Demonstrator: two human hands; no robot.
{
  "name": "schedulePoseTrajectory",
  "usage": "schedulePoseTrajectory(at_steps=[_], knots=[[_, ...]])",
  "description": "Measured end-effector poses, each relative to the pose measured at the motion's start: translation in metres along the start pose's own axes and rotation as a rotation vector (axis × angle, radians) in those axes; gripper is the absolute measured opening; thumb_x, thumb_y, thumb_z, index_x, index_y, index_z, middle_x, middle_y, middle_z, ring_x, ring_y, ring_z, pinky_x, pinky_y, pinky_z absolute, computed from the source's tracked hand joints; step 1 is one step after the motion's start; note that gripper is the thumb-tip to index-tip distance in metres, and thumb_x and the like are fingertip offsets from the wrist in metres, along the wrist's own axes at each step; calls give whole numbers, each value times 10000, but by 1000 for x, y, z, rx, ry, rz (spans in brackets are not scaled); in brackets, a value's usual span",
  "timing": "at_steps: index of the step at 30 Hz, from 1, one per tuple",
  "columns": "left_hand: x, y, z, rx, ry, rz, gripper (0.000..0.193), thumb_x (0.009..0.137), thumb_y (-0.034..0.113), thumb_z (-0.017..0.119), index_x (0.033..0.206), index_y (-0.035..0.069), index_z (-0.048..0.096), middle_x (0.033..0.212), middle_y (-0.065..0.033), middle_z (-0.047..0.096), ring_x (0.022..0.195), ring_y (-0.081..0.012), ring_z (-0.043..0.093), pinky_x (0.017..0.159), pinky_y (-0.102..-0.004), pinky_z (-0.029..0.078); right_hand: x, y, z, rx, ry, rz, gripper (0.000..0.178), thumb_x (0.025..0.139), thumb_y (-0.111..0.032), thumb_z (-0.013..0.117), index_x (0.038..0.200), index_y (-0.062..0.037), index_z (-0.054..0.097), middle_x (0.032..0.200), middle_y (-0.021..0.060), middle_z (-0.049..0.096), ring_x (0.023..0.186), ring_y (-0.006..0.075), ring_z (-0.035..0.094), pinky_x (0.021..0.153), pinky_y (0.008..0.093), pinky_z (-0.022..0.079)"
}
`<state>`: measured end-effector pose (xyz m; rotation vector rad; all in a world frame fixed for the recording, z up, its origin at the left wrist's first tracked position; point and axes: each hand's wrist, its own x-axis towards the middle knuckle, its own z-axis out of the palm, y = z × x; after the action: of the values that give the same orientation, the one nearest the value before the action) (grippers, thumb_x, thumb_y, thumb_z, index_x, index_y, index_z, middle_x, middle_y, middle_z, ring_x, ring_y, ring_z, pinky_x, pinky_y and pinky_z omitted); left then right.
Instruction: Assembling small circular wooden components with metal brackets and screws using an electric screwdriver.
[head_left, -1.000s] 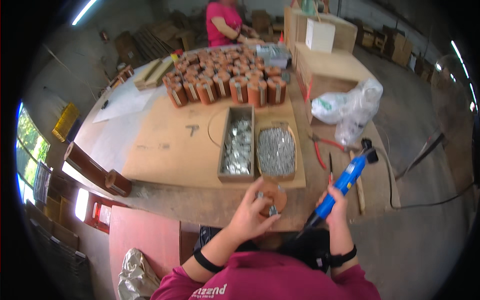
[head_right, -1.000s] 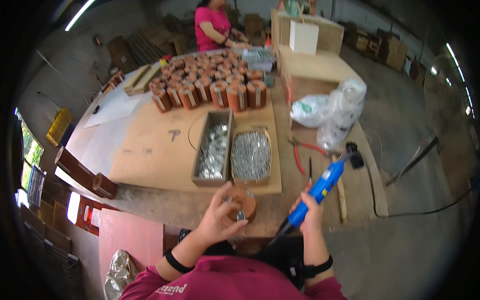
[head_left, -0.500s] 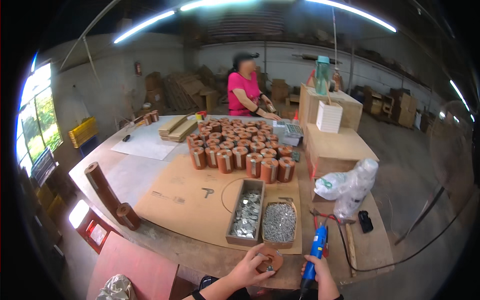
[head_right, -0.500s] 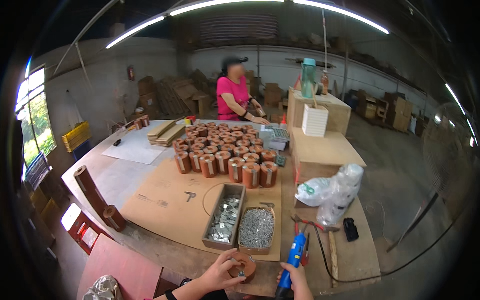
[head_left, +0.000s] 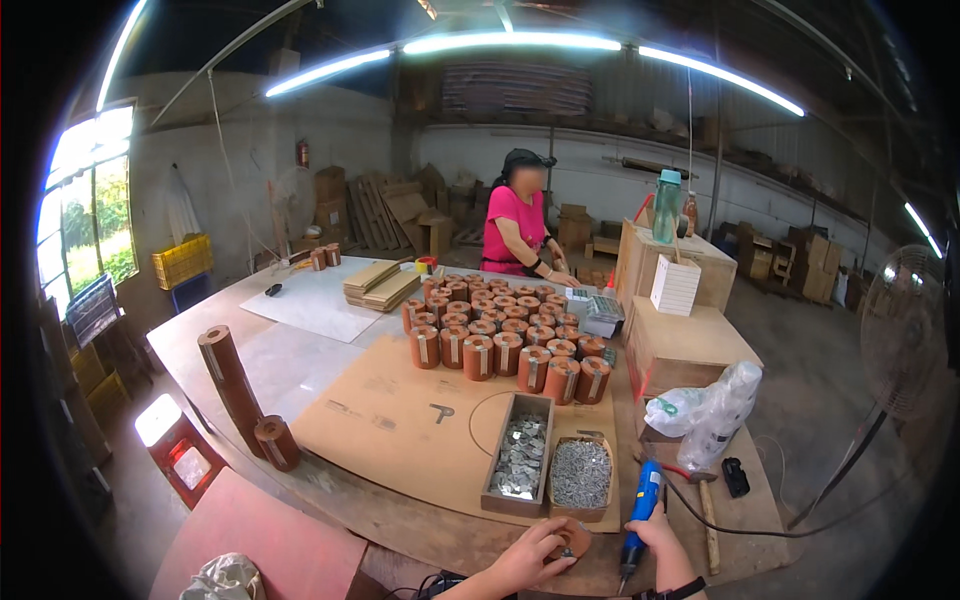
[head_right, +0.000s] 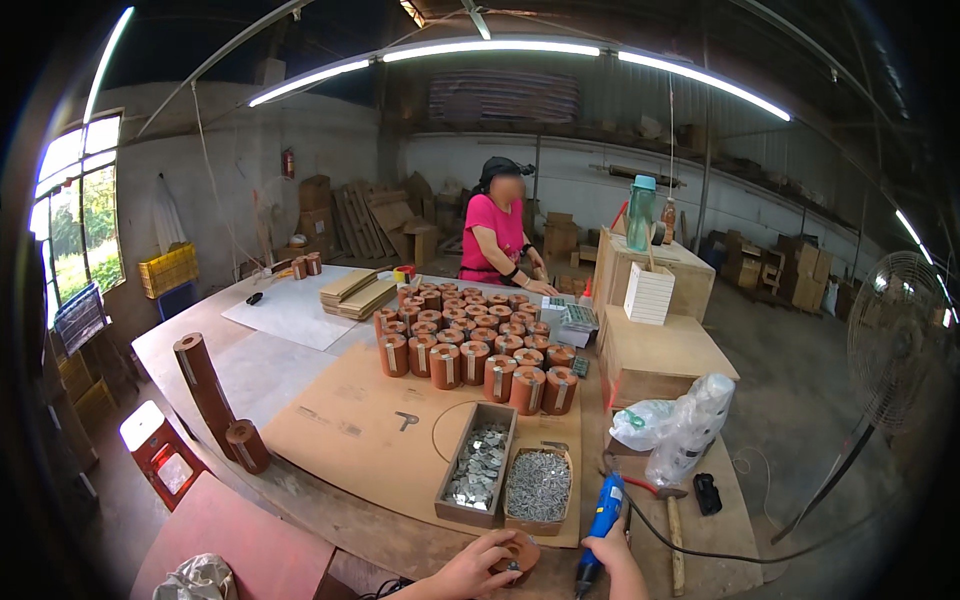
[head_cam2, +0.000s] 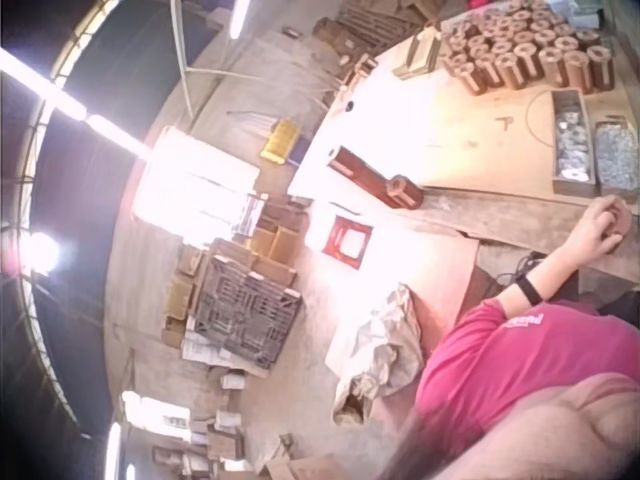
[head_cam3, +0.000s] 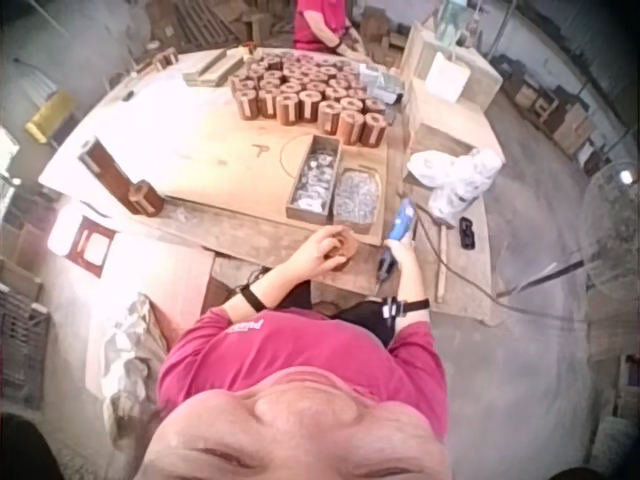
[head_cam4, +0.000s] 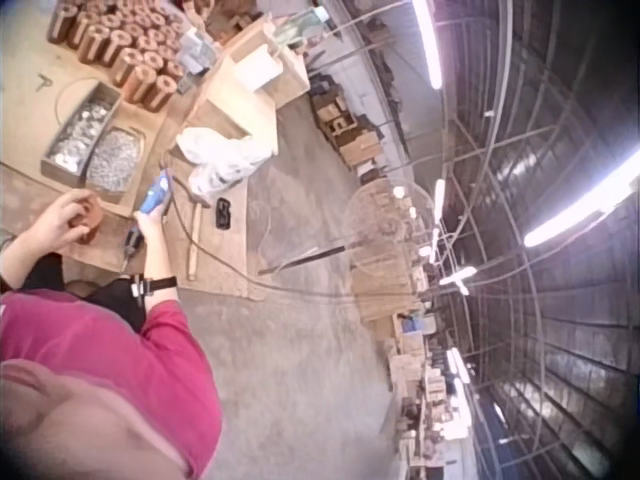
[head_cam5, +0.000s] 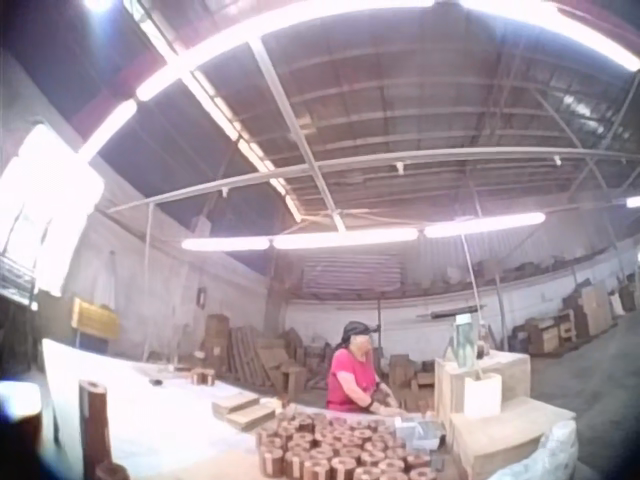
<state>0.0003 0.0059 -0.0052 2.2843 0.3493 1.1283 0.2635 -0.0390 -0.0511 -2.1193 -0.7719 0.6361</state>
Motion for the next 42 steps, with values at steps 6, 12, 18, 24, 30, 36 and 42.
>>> schedulePoseTrajectory(at_steps=[6, 12, 18, 24, 30, 36, 42], knots=[[1, -7, 9, 22, 45, 31, 267, 656, 145, 696, 814, 20, 521, 1162, -203, 458, 1025, -362, 481, 835, -405, 424, 17, -11, 8, -442, 67, -63, 886, 609, -190, 701, 1324, -24, 204, 1219, 227, 437, 1086, 352, 469, 901, 360, 396], [-2, -1, 6, 31, 50, -44, 293, 632, 159, 721, 781, 21, 510, 1148, -207, 465, 1009, -366, 490, 824, -399, 429, -29, 40, -26, -99, -138, -493, 572, 673, -274, 656, 1137, 15, 487, 1090, 214, 514, 1042, 300, 501, 904, 399, 378], [8, 2, 4, 16, -70, -125, 315, 630, 197, 743, 804, 18, 550, 1149, -206, 465, 999, -350, 502, 810, -388, 441, -171, 72, -135, 324, -614, 210, 228, 831, -271, 565, 809, -45, 579, 670, 30, 573, 573, 116, 534, 507, 253, 441], [11, 8, -5, 7, -115, -50, 263, 657, 153, 722, 824, 15, 572, 1158, -212, 453, 1016, -344, 497, 814, -378, 444, -154, 391, -42, 887, -170, 513, 159, 821, -223, 537, 767, -75, 560, 608, 19, 518, 505, 141, 492, 470, 273, 415], [13, 0, -4, -16, -211, -87, 225, 677, 121, 707, 830, 26, 572, 1201, -206, 429, 1073, -341, 466, 874, -403, 402, -108, 387, 9, 1168, -22, 736, 180, 834, -253, 513, 821, -81, 563, 659, 13, 538, 545, 132, 507, 487, 260, 420], [14, 5, -8, -7, -289, -161, 257, 742, 168, 666, 921, 17, 560, 1246, -187, 389, 1142, -311, 420, 907, -343, 397, -95, 378, 7, 1221, -10, 763, 213, 847, -282, 490, 875, -86, 566, 710, 6, 557, 586, 123, 522, 505, 247, 426], [22, 5, -5, -23, -265, -211, 246, 686, 125, 707, 871, 31, 575, 1227, -177, 418, 1117, -310, 441, 898, -367, 398, -93, 379, 11, 1254, 3, 792, 253, 860, -312, 466, 929, -91, 569, 761, 0, 576, 627, 114, 536, 523, 234, 432]])
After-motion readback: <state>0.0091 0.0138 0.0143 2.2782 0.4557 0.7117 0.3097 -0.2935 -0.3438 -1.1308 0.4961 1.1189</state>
